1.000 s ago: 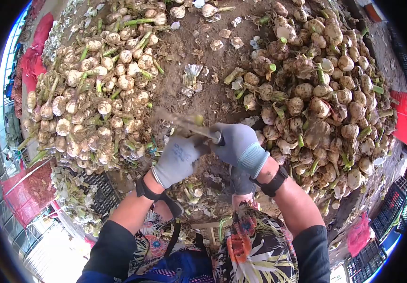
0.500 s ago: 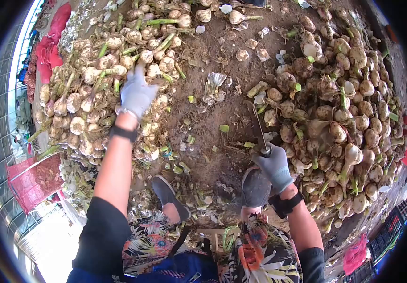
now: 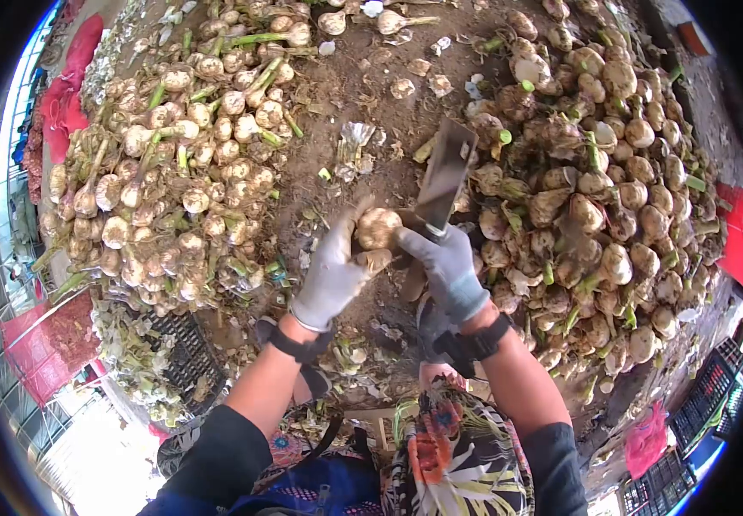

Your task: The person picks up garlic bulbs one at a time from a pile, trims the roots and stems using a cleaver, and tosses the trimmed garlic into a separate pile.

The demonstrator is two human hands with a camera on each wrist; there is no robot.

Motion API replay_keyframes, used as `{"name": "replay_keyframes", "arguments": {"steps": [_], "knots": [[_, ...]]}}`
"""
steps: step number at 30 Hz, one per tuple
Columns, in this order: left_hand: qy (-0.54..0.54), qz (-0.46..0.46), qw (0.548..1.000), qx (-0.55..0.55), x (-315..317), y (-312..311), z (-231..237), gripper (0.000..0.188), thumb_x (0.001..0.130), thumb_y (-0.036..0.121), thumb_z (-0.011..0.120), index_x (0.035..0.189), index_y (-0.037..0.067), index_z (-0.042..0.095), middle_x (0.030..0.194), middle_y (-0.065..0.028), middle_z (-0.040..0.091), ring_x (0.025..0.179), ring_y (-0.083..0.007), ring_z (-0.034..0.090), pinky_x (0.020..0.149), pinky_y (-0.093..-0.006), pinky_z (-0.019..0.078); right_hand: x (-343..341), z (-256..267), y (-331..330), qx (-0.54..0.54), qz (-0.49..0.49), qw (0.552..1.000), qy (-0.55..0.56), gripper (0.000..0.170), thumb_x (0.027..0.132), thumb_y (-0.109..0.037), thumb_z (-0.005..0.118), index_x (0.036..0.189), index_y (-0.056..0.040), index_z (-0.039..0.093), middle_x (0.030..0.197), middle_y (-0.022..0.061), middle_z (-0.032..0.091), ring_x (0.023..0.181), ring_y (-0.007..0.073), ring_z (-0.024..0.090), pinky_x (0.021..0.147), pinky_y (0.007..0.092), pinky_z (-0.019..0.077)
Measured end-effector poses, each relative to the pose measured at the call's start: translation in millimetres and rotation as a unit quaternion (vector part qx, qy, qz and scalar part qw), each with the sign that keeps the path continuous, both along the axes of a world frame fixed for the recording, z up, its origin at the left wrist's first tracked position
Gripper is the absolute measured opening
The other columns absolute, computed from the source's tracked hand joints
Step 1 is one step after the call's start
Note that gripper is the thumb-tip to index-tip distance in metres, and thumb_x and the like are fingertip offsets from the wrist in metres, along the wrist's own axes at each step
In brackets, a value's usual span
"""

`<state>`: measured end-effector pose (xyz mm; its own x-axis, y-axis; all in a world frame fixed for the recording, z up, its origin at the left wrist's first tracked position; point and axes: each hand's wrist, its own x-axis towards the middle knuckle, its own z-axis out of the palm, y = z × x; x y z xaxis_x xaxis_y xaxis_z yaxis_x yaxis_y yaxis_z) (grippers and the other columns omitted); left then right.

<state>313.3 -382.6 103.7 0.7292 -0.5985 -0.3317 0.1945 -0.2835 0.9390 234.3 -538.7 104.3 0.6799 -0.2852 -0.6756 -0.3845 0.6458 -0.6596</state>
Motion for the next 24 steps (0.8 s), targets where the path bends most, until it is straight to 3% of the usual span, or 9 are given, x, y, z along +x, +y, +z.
{"name": "replay_keyframes", "arguments": {"steps": [5, 10, 12, 14, 16, 17, 18, 19, 24], "knots": [[0.252, 0.108, 0.959, -0.075, -7, 2, 19, 0.074, 0.081, -0.007, 0.074, 0.145, 0.002, 0.038, 0.124, -0.0062, 0.059, 0.110, -0.0157, 0.060, 0.097, -0.0292, 0.0510, -6, -10, 4, -0.016, 0.106, 0.994, 0.000, 0.022, 0.093, -0.015, 0.072, 0.108, 0.0004, 0.071, 0.091, 0.0022, 0.071, 0.076, 0.0082, 0.065, 0.069, 0.0246, 0.0524], [0.247, 0.098, 0.961, -0.083, -15, 7, 13, 0.062, 0.080, -0.005, 0.077, 0.134, 0.002, 0.047, 0.116, -0.0040, 0.062, 0.105, -0.0121, 0.061, 0.093, -0.0287, 0.0524, -14, -5, 7, 0.024, 0.059, 0.998, -0.031, 0.019, 0.091, -0.014, 0.073, 0.105, 0.0001, 0.071, 0.089, -0.0009, 0.069, 0.076, 0.0054, 0.061, 0.069, 0.0229, 0.0499], [0.079, -0.002, 0.997, 0.006, -15, 12, 3, 0.059, 0.078, -0.002, 0.080, 0.129, 0.002, 0.051, 0.109, -0.0035, 0.065, 0.100, -0.0108, 0.062, 0.090, -0.0303, 0.0536, -20, -7, 3, 0.032, 0.065, 0.997, -0.028, 0.019, 0.091, -0.013, 0.073, 0.105, 0.0003, 0.071, 0.089, -0.0017, 0.069, 0.077, 0.0051, 0.060, 0.070, 0.0229, 0.0496], [0.099, -0.028, 0.994, 0.045, -9, 10, 9, 0.068, 0.079, -0.003, 0.078, 0.138, 0.003, 0.044, 0.115, -0.0051, 0.063, 0.106, -0.0130, 0.062, 0.092, -0.0300, 0.0533, -24, 0, -3, -0.094, 0.136, 0.986, -0.010, 0.023, 0.089, -0.016, 0.076, 0.106, -0.0013, 0.071, 0.088, -0.0016, 0.069, 0.076, 0.0041, 0.058, 0.071, 0.0222, 0.0491], [0.117, -0.053, 0.988, 0.083, -9, 15, 8, 0.077, 0.080, -0.004, 0.076, 0.147, 0.003, 0.038, 0.121, -0.0067, 0.061, 0.112, -0.0151, 0.061, 0.094, -0.0298, 0.0530, -26, 8, -7, -0.220, 0.196, 0.956, -0.003, 0.026, 0.082, -0.012, 0.077, 0.106, -0.0068, 0.071, 0.084, 0.0011, 0.069, 0.073, 0.0109, 0.063, 0.067, 0.0279, 0.0509], [0.245, 0.051, 0.968, -0.011, -13, 22, 2, 0.069, 0.077, -0.002, 0.077, 0.138, 0.002, 0.045, 0.112, -0.0052, 0.065, 0.103, -0.0140, 0.063, 0.091, -0.0305, 0.0535, -28, 9, -10, -0.418, 0.295, 0.859, -0.038, 0.029, 0.078, -0.010, 0.075, 0.106, -0.0096, 0.069, 0.083, 0.0035, 0.067, 0.074, 0.0176, 0.065, 0.067, 0.0324, 0.0513], [0.157, 0.002, 0.988, -0.003, -12, 29, -4, 0.066, 0.077, -0.002, 0.077, 0.136, 0.001, 0.047, 0.111, -0.0054, 0.066, 0.100, -0.0139, 0.063, 0.090, -0.0308, 0.0537, -31, 10, -11, -0.590, 0.378, 0.711, -0.070, 0.033, 0.074, -0.009, 0.073, 0.106, -0.0123, 0.068, 0.083, 0.0060, 0.065, 0.074, 0.0243, 0.067, 0.067, 0.0370, 0.0517], [0.065, -0.038, 0.997, 0.007, -8, 31, -2, 0.063, 0.077, -0.002, 0.076, 0.134, 0.001, 0.049, 0.110, -0.0057, 0.067, 0.097, -0.0139, 0.064, 0.089, -0.0310, 0.0540, -29, 19, -10, -0.604, 0.392, 0.691, -0.070, 0.035, 0.071, -0.009, 0.069, 0.106, -0.0147, 0.064, 0.084, 0.0083, 0.063, 0.079, 0.0330, 0.066, 0.069, 0.0440, 0.0507], [0.183, -0.019, 0.982, -0.032, -1, 32, 14, 0.068, 0.079, 0.001, 0.076, 0.139, 0.000, 0.044, 0.117, -0.0078, 0.065, 0.104, -0.0150, 0.062, 0.090, -0.0312, 0.0539, -26, 20, -7, -0.614, 0.404, 0.675, -0.061, 0.034, 0.074, -0.011, 0.068, 0.107, -0.0144, 0.064, 0.084, 0.0074, 0.063, 0.078, 0.0299, 0.066, 0.070, 0.0432, 0.0502]]}}
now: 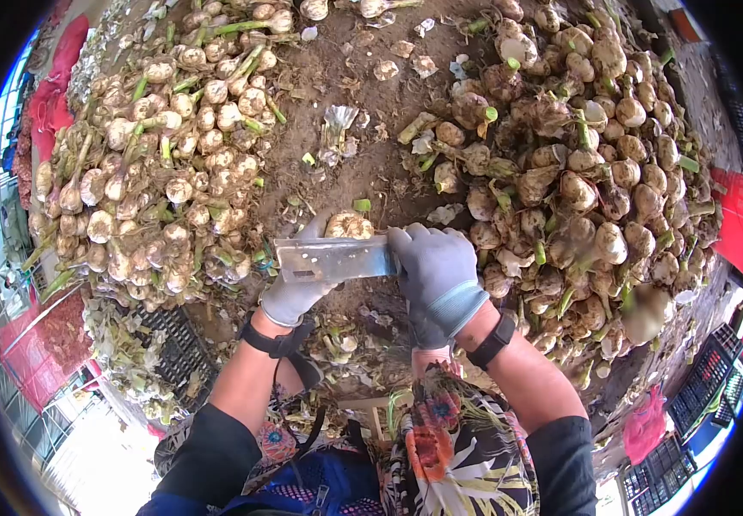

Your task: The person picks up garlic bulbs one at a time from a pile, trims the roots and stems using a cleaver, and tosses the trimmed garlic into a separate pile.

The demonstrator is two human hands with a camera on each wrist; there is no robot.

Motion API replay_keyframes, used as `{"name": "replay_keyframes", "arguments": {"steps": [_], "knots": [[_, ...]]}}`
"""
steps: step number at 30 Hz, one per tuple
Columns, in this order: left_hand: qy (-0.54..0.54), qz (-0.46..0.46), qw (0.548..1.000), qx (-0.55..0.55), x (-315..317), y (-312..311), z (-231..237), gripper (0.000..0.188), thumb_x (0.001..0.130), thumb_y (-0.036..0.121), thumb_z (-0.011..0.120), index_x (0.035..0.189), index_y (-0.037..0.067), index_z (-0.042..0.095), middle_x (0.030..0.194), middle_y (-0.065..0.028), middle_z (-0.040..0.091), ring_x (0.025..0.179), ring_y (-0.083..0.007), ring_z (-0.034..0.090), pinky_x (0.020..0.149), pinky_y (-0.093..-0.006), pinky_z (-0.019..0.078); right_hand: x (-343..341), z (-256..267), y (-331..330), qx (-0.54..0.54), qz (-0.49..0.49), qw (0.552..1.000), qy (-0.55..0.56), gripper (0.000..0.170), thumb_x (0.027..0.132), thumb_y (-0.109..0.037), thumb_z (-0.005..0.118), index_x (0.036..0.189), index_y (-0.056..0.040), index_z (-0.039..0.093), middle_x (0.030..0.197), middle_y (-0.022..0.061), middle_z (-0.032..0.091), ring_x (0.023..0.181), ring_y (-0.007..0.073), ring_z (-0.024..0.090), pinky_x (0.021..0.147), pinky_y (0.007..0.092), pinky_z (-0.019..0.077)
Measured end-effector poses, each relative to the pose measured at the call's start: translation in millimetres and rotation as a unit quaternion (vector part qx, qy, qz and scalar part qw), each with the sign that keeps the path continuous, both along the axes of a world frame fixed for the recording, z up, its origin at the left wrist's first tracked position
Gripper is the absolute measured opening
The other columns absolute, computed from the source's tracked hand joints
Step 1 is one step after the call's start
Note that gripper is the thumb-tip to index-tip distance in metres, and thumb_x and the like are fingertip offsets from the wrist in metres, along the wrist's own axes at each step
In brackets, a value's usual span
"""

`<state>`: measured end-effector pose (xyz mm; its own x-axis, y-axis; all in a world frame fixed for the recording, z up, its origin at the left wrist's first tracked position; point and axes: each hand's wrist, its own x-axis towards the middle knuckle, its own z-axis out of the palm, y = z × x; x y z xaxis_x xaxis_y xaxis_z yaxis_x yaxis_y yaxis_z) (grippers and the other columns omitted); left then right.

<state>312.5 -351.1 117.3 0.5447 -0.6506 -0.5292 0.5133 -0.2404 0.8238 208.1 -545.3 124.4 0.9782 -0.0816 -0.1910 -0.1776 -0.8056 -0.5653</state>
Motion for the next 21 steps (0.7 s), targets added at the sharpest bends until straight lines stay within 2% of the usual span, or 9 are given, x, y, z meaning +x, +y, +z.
{"name": "replay_keyframes", "arguments": {"steps": [3, 5, 9, 12, 16, 17, 18, 20, 21], "knots": [[-0.102, -0.010, 0.994, -0.045, -4, 3, 4, 0.070, 0.078, 0.004, 0.080, 0.138, 0.001, 0.045, 0.117, -0.0071, 0.065, 0.104, -0.0140, 0.063, 0.090, -0.0308, 0.0539, -2, -4, 1, 0.006, -0.018, 1.000, -0.002, 0.033, 0.073, -0.010, 0.068, 0.106, -0.0140, 0.064, 0.083, 0.0076, 0.063, 0.078, 0.0299, 0.066, 0.069, 0.0430, 0.0502], [-0.164, -0.032, 0.986, 0.028, -5, -4, 17, 0.074, 0.074, 0.004, 0.084, 0.137, 0.001, 0.046, 0.114, -0.0069, 0.066, 0.102, -0.0130, 0.064, 0.089, -0.0305, 0.0538, -3, -5, 2, 0.014, -0.022, 1.000, -0.004, 0.033, 0.073, -0.010, 0.068, 0.106, -0.0138, 0.064, 0.083, 0.0077, 0.063, 0.077, 0.0300, 0.066, 0.069, 0.0428, 0.0502], [-0.085, -0.003, 0.996, 0.030, -6, -4, 20, 0.073, 0.071, 0.004, 0.086, 0.133, 0.002, 0.049, 0.109, -0.0063, 0.068, 0.099, -0.0127, 0.065, 0.088, -0.0305, 0.0541, -8, -8, 7, 0.028, -0.038, 0.999, -0.013, 0.032, 0.071, -0.009, 0.069, 0.103, -0.0135, 0.064, 0.081, 0.0082, 0.062, 0.077, 0.0304, 0.066, 0.067, 0.0426, 0.0504], [-0.096, 0.016, 0.995, 0.008, -9, -1, 22, 0.066, 0.070, 0.005, 0.087, 0.127, 0.002, 0.052, 0.104, -0.0062, 0.069, 0.095, -0.0127, 0.065, 0.086, -0.0305, 0.0545, -12, -10, 12, 0.044, -0.041, 0.998, -0.008, 0.031, 0.071, -0.008, 0.069, 0.101, -0.0135, 0.064, 0.080, 0.0083, 0.061, 0.077, 0.0305, 0.066, 0.066, 0.0431, 0.0505], [-0.165, -0.043, 0.983, 0.063, -10, 5, 31, 0.061, 0.069, 0.007, 0.087, 0.121, 0.002, 0.055, 0.104, -0.0057, 0.068, 0.095, -0.0129, 0.065, 0.085, -0.0300, 0.0538, -16, -14, 18, 0.064, -0.040, 0.997, -0.005, 0.024, 0.074, -0.007, 0.068, 0.097, -0.0133, 0.065, 0.081, 0.0090, 0.065, 0.078, 0.0318, 0.067, 0.066, 0.0436, 0.0526], [-0.214, -0.080, 0.969, 0.091, -10, 2, 44, 0.061, 0.069, 0.009, 0.087, 0.120, 0.002, 0.055, 0.105, -0.0057, 0.068, 0.096, -0.0129, 0.064, 0.086, -0.0300, 0.0533, -13, -27, 10, 0.079, -0.104, 0.979, 0.156, 0.017, 0.077, -0.008, 0.068, 0.093, -0.0131, 0.067, 0.082, 0.0103, 0.069, 0.079, 0.0338, 0.069, 0.068, 0.0433, 0.0550], [-0.096, -0.082, 0.992, -0.010, -16, 1, 69, 0.061, 0.070, 0.013, 0.088, 0.120, 0.003, 0.055, 0.107, -0.0052, 0.066, 0.099, -0.0133, 0.063, 0.088, -0.0302, 0.0524, -16, -31, -10, 0.046, -0.109, 0.970, 0.214, 0.017, 0.078, -0.012, 0.070, 0.095, -0.0137, 0.070, 0.083, 0.0124, 0.071, 0.080, 0.0349, 0.070, 0.070, 0.0429, 0.0565], [-0.079, -0.070, 0.993, -0.050, -23, -5, 82, 0.062, 0.070, 0.017, 0.089, 0.121, 0.004, 0.056, 0.106, -0.0045, 0.066, 0.100, -0.0137, 0.063, 0.088, -0.0306, 0.0521, -34, -51, -8, 0.015, -0.123, 0.972, 0.202, 0.023, 0.077, -0.017, 0.072, 0.100, -0.0139, 0.072, 0.082, 0.0138, 0.071, 0.080, 0.0348, 0.070, 0.071, 0.0426, 0.0563], [-0.043, -0.038, 0.997, -0.054, -25, -4, 69, 0.064, 0.071, 0.018, 0.090, 0.123, 0.004, 0.055, 0.108, -0.0040, 0.065, 0.101, -0.0130, 0.062, 0.089, -0.0301, 0.0514, -42, -57, 0, 0.057, -0.160, 0.974, 0.147, 0.027, 0.079, -0.022, 0.071, 0.104, -0.0114, 0.072, 0.084, 0.0157, 0.071, 0.081, 0.0356, 0.070, 0.072, 0.0434, 0.0559]]}}
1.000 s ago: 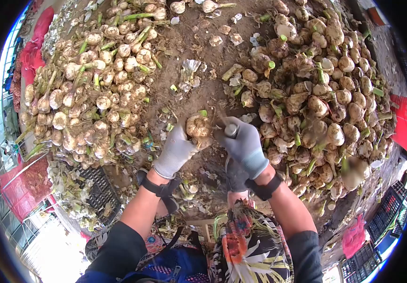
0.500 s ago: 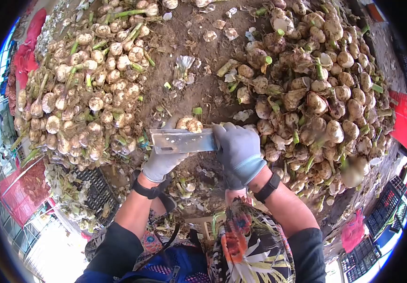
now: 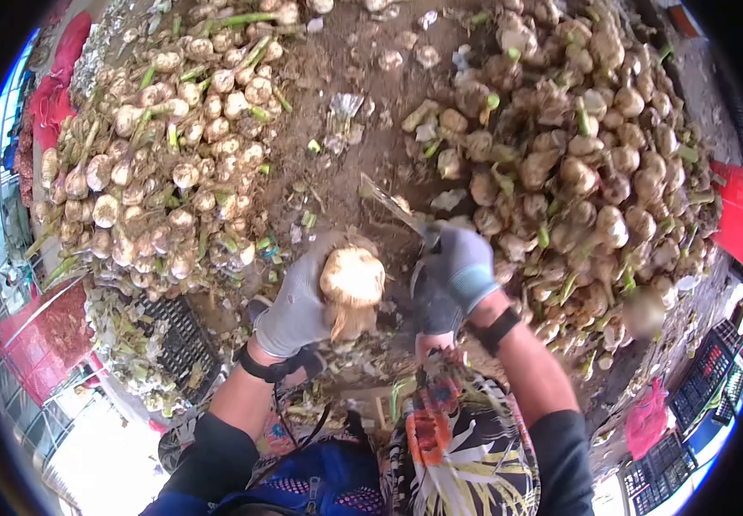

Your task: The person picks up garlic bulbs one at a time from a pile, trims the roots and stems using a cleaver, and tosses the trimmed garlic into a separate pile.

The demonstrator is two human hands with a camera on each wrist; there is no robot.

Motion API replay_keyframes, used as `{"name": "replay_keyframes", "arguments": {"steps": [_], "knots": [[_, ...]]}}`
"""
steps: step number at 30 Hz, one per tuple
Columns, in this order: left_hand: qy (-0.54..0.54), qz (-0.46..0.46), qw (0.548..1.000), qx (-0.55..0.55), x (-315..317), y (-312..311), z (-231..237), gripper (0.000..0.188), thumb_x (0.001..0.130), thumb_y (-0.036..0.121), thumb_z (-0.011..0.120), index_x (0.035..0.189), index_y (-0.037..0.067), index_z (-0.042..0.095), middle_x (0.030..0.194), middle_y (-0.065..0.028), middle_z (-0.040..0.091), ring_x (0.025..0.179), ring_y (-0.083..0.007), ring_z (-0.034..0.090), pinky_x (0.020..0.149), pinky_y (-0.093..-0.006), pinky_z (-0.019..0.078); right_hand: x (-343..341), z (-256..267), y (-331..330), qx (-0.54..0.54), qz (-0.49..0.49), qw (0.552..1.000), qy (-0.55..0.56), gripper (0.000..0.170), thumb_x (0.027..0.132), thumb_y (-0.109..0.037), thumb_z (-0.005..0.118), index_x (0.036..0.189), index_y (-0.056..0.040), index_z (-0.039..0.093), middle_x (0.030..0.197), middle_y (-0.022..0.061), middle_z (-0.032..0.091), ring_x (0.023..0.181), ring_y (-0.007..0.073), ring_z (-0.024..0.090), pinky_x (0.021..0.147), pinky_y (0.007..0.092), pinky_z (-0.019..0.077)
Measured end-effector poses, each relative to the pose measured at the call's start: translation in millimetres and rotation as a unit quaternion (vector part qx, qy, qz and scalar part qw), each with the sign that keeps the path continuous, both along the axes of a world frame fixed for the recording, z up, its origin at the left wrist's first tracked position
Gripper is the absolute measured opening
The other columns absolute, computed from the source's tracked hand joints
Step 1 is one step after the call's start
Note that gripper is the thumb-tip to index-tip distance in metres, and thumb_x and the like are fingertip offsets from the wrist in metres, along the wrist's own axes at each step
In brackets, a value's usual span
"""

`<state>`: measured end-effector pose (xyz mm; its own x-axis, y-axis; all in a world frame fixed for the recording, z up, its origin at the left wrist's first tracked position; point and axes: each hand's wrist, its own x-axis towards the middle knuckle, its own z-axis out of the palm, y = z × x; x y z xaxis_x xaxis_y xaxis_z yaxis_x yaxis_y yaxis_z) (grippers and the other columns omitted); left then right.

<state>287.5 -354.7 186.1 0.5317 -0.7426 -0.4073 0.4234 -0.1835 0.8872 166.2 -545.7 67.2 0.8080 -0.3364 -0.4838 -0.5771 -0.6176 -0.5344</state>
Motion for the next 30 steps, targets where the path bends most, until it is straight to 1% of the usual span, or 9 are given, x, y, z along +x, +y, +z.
{"name": "replay_keyframes", "arguments": {"steps": [4, 6, 10, 14, 17, 19, 22, 25, 30], "knots": [[-0.192, -0.114, 0.965, 0.138, 8, 2, -19, 0.040, 0.074, 0.013, 0.084, 0.107, 0.010, 0.063, 0.105, -0.0062, 0.064, 0.099, -0.0218, 0.065, 0.091, -0.0335, 0.0507, 19, 26, 7, 0.213, -0.078, 0.973, -0.046, 0.029, 0.081, -0.023, 0.070, 0.108, -0.0116, 0.070, 0.085, 0.0189, 0.070, 0.083, 0.0384, 0.069, 0.074, 0.0436, 0.0549], [-0.493, -0.252, 0.807, 0.204, 9, 5, -32, 0.022, 0.067, 0.015, 0.077, 0.085, 0.011, 0.065, 0.093, -0.0062, 0.061, 0.089, -0.0299, 0.061, 0.082, -0.0433, 0.0513, 37, 55, 8, 0.179, -0.023, 0.983, -0.024, 0.030, 0.082, -0.024, 0.069, 0.110, -0.0134, 0.071, 0.084, 0.0190, 0.070, 0.081, 0.0384, 0.069, 0.073, 0.0435, 0.0551], [-0.603, -0.324, 0.709, 0.170, 8, 11, -30, 0.006, 0.067, 0.014, 0.069, 0.073, 0.016, 0.066, 0.092, -0.0050, 0.061, 0.095, -0.0311, 0.058, 0.085, -0.0432, 0.0485, 39, 34, 8, 0.112, 0.074, 0.988, 0.075, 0.028, 0.083, -0.021, 0.067, 0.110, -0.0151, 0.071, 0.086, 0.0157, 0.072, 0.084, 0.0379, 0.070, 0.075, 0.0426, 0.0556], [-0.450, -0.281, 0.844, 0.079, 9, -52, 21, 0.037, 0.075, 0.003, 0.067, 0.110, 0.017, 0.065, 0.124, -0.0076, 0.062, 0.105, -0.0292, 0.065, 0.087, -0.0423, 0.0580, -13, -9, 8, 0.151, 0.014, 0.988, 0.041, 0.019, 0.089, -0.022, 0.061, 0.100, -0.0090, 0.070, 0.087, 0.0169, 0.072, 0.080, 0.0339, 0.070, 0.076, 0.0397, 0.0568], [-0.502, -0.093, 0.855, -0.091, -8, -101, 35, 0.048, 0.072, 0.007, 0.074, 0.118, 0.011, 0.062, 0.127, -0.0144, 0.060, 0.110, -0.0312, 0.064, 0.086, -0.0431, 0.0574, -8, -10, 8, 0.203, -0.036, 0.978, 0.011, 0.021, 0.084, -0.022, 0.067, 0.097, -0.0046, 0.070, 0.082, 0.0124, 0.072, 0.076, 0.0271, 0.069, 0.072, 0.0360, 0.0543], [-0.539, -0.092, 0.836, 0.035, 42, -72, 46, 0.059, 0.071, 0.017, 0.073, 0.128, 0.008, 0.059, 0.128, -0.0161, 0.057, 0.107, -0.0332, 0.058, 0.090, -0.0476, 0.0503, -4, -9, 7, 0.241, -0.075, 0.968, -0.009, 0.024, 0.081, -0.021, 0.071, 0.095, -0.0017, 0.070, 0.078, 0.0094, 0.071, 0.072, 0.0225, 0.068, 0.069, 0.0336, 0.0526], [-0.679, 0.034, 0.641, 0.356, 120, 22, 8, 0.069, 0.078, 0.034, 0.078, 0.135, 0.005, 0.051, 0.130, -0.0213, 0.054, 0.117, -0.0337, 0.053, 0.093, -0.0453, 0.0489, -5, -15, -2, 0.301, -0.156, 0.941, -0.004, 0.021, 0.079, -0.016, 0.072, 0.093, -0.0003, 0.070, 0.074, 0.0044, 0.069, 0.068, 0.0134, 0.062, 0.066, 0.0289, 0.0494], [-0.633, -0.017, 0.527, 0.566, 157, 107, -45, 0.068, 0.078, 0.023, 0.076, 0.137, 0.007, 0.048, 0.130, -0.0192, 0.054, 0.118, -0.0318, 0.054, 0.101, -0.0440, 0.0465, -3, -14, 3, 0.319, -0.173, 0.932, 0.003, 0.021, 0.078, -0.014, 0.072, 0.094, -0.0003, 0.069, 0.072, 0.0027, 0.066, 0.069, 0.0092, 0.059, 0.066, 0.0275, 0.0488], [-0.656, -0.031, 0.539, 0.527, 135, 88, -63, 0.054, 0.066, 0.007, 0.068, 0.120, 0.010, 0.059, 0.117, -0.0141, 0.059, 0.107, -0.0322, 0.057, 0.096, -0.0422, 0.0476, 14, -2, 14, 0.333, -0.162, 0.927, -0.059, 0.016, 0.081, -0.011, 0.071, 0.093, 0.0001, 0.069, 0.073, 0.0002, 0.065, 0.069, 0.0077, 0.058, 0.065, 0.0261, 0.0485]]}}
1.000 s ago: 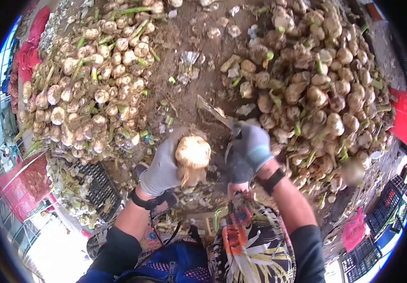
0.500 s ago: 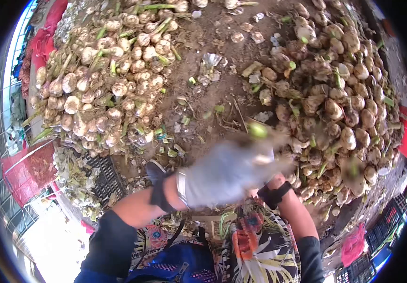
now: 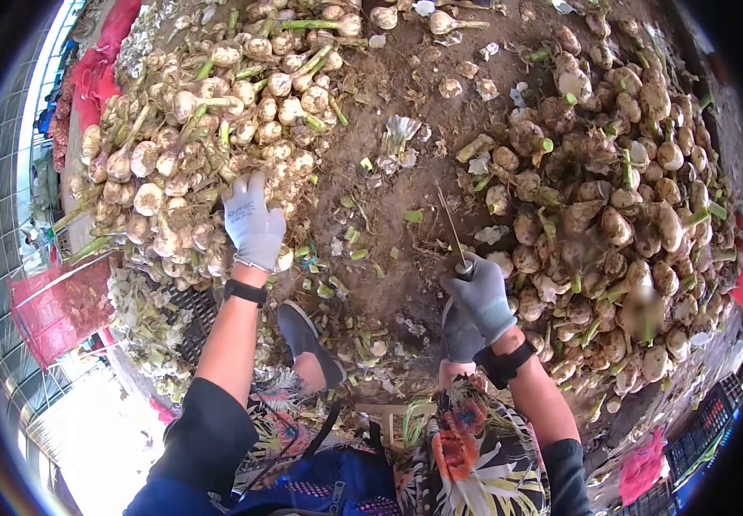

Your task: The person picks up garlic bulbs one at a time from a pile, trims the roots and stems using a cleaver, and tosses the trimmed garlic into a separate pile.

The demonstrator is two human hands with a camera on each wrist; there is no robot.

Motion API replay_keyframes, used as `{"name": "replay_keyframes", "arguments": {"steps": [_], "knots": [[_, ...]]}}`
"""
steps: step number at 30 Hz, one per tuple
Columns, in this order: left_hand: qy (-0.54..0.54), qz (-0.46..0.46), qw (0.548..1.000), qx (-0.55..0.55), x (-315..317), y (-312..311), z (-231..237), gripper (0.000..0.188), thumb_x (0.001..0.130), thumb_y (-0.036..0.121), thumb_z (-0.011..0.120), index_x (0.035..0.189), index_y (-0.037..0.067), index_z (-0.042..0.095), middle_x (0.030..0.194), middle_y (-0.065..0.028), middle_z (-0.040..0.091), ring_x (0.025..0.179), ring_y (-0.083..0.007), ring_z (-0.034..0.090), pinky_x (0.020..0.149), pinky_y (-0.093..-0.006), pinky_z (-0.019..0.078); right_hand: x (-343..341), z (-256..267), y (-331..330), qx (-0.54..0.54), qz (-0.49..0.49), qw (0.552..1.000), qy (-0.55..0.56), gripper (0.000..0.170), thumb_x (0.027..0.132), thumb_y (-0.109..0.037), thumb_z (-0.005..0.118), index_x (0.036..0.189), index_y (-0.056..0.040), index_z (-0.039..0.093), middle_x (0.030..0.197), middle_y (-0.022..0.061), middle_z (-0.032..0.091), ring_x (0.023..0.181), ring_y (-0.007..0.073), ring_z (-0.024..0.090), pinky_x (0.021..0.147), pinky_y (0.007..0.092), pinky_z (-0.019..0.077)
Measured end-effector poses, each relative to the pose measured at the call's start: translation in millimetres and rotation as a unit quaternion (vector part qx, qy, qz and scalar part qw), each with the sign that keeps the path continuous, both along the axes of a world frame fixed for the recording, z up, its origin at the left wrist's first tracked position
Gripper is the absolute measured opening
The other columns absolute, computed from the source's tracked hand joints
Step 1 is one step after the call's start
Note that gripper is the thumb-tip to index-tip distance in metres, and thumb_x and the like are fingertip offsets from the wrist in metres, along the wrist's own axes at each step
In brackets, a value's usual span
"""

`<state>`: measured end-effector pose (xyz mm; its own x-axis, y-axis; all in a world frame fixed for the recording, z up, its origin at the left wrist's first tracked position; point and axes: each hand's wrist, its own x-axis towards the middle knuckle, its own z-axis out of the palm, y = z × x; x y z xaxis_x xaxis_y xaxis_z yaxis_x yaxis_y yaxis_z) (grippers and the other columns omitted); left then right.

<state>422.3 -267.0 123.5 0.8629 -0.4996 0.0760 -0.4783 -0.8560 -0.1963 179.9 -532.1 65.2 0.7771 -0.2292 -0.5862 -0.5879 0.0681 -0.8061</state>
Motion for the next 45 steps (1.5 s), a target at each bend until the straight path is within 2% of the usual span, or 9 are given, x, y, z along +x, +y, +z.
{"name": "replay_keyframes", "arguments": {"steps": [12, 15, 17, 18, 21, 25, 36, 41, 45], "knots": [[0.341, -0.032, 0.872, -0.350, -129, -93, 19, 0.059, 0.074, 0.003, 0.071, 0.131, 0.007, 0.056, 0.107, -0.0168, 0.067, 0.096, -0.0299, 0.067, 0.084, -0.0373, 0.0531, 43, 40, 15, 0.253, -0.135, 0.957, -0.031, 0.020, 0.091, -0.011, 0.072, 0.107, 0.0007, 0.070, 0.084, 0.0028, 0.069, 0.067, 0.0106, 0.062, 0.062, 0.0257, 0.0515], [0.484, 0.071, 0.752, -0.442, -126, -90, 25, 0.056, 0.078, -0.003, 0.070, 0.132, 0.004, 0.056, 0.111, -0.0098, 0.067, 0.100, -0.0182, 0.066, 0.088, -0.0300, 0.0524, 40, 40, 19, 0.255, -0.118, 0.960, -0.013, 0.021, 0.091, -0.010, 0.072, 0.109, 0.0009, 0.070, 0.088, 0.0033, 0.070, 0.071, 0.0106, 0.063, 0.065, 0.0243, 0.0519], [0.617, 0.233, 0.459, -0.595, -129, -86, 15, 0.053, 0.082, -0.005, 0.066, 0.134, 0.005, 0.056, 0.112, -0.0036, 0.065, 0.098, -0.0150, 0.063, 0.083, -0.0267, 0.0529, 45, 46, 25, 0.196, -0.114, 0.970, -0.091, 0.022, 0.092, -0.013, 0.071, 0.109, 0.0015, 0.070, 0.093, 0.0043, 0.071, 0.075, 0.0091, 0.063, 0.064, 0.0239, 0.0508], [0.637, 0.238, 0.420, -0.601, -130, -82, 11, 0.055, 0.085, -0.007, 0.066, 0.137, 0.006, 0.053, 0.114, -0.0025, 0.064, 0.101, -0.0141, 0.063, 0.088, -0.0275, 0.0528, 42, 56, 15, 0.162, -0.050, 0.985, -0.012, 0.017, 0.088, -0.010, 0.070, 0.104, -0.0042, 0.069, 0.092, 0.0061, 0.072, 0.078, 0.0163, 0.068, 0.065, 0.0294, 0.0519], [0.621, 0.180, 0.503, -0.573, -132, -76, 5, 0.057, 0.087, -0.002, 0.069, 0.140, 0.006, 0.049, 0.114, -0.0028, 0.065, 0.100, -0.0125, 0.063, 0.089, -0.0275, 0.0525, 29, 48, 6, -0.312, 0.170, 0.920, -0.164, 0.021, 0.079, -0.009, 0.069, 0.100, -0.0103, 0.066, 0.087, 0.0083, 0.069, 0.077, 0.0266, 0.069, 0.066, 0.0383, 0.0523], [0.573, 0.109, 0.617, -0.529, -135, -74, 2, 0.047, 0.082, -0.005, 0.068, 0.127, 0.003, 0.055, 0.109, -0.0046, 0.068, 0.097, -0.0140, 0.064, 0.085, -0.0293, 0.0534, 25, 65, 6, -0.382, 0.270, 0.878, -0.105, 0.031, 0.073, -0.012, 0.071, 0.102, -0.0134, 0.062, 0.086, 0.0098, 0.065, 0.081, 0.0344, 0.066, 0.069, 0.0454, 0.0519], [0.418, -0.057, 0.805, -0.416, -138, -71, 8, 0.042, 0.078, 0.002, 0.079, 0.115, 0.002, 0.059, 0.100, -0.0032, 0.068, 0.094, -0.0113, 0.063, 0.083, -0.0269, 0.0531, 5, 40, 7, -0.306, 0.206, 0.927, -0.069, 0.026, 0.075, -0.012, 0.071, 0.100, -0.0142, 0.065, 0.088, 0.0108, 0.067, 0.084, 0.0343, 0.068, 0.072, 0.0443, 0.0534], [0.592, 0.132, 0.563, -0.561, -139, -85, 43, 0.052, 0.076, 0.006, 0.083, 0.120, 0.001, 0.055, 0.104, -0.0060, 0.062, 0.099, -0.0114, 0.060, 0.089, -0.0301, 0.0511, -14, 6, -10, -0.331, 0.232, 0.909, 0.098, 0.020, 0.081, -0.017, 0.071, 0.100, -0.0129, 0.070, 0.082, 0.0155, 0.071, 0.080, 0.0355, 0.070, 0.071, 0.0433, 0.0551], [0.479, -0.090, 0.775, -0.401, -136, -83, 30, 0.026, 0.070, -0.009, 0.068, 0.092, 0.004, 0.063, 0.096, -0.0067, 0.061, 0.097, -0.0230, 0.060, 0.088, -0.0350, 0.0496, -4, 21, -5, -0.107, 0.073, 0.992, -0.003, 0.032, 0.081, -0.023, 0.072, 0.110, -0.0089, 0.070, 0.083, 0.0186, 0.070, 0.080, 0.0370, 0.070, 0.071, 0.0397, 0.0543]]}}
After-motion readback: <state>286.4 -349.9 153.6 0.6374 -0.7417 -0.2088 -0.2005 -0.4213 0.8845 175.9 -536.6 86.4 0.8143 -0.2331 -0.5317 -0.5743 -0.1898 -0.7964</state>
